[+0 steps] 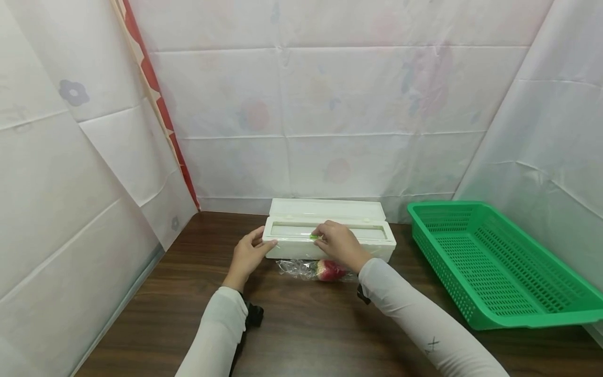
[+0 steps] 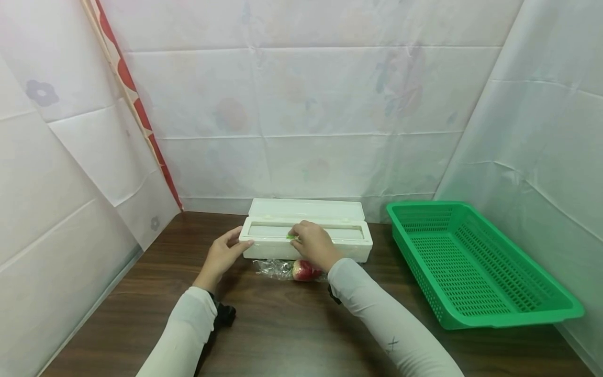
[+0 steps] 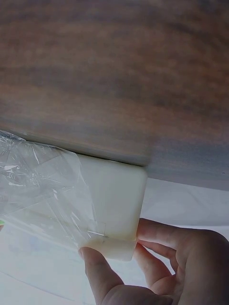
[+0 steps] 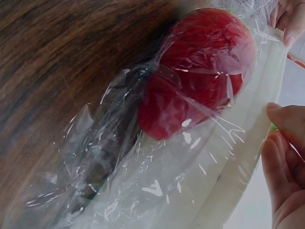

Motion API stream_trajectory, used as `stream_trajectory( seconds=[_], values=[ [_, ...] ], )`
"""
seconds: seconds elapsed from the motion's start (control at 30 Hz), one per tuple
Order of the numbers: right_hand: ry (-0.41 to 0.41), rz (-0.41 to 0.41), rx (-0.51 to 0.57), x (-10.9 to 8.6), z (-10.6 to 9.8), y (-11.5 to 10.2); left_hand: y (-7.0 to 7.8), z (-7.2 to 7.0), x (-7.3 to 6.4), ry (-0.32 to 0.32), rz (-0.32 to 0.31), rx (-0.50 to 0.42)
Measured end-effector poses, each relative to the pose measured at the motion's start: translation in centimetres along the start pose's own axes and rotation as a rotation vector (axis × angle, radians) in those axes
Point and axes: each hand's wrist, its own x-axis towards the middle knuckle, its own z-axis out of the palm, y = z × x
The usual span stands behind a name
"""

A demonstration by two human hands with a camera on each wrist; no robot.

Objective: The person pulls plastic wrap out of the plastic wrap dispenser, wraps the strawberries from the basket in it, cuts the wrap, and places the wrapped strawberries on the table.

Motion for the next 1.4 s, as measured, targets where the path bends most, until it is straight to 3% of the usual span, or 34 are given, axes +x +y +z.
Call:
stream_trajectory(
  seconds=[0.57, 1.4],
  values=[
    [-0.017, -0.101, -0.077, 0.43, 0.10, 0.04, -0.02, -0.07, 0.08, 0.002, 0.003, 0.004],
    [-0.098, -0.162, -0.227, 0.72, -0.14, -0.35, -0.11, -0.06, 0.15, -0.013, -0.007, -0.011]
  ],
)
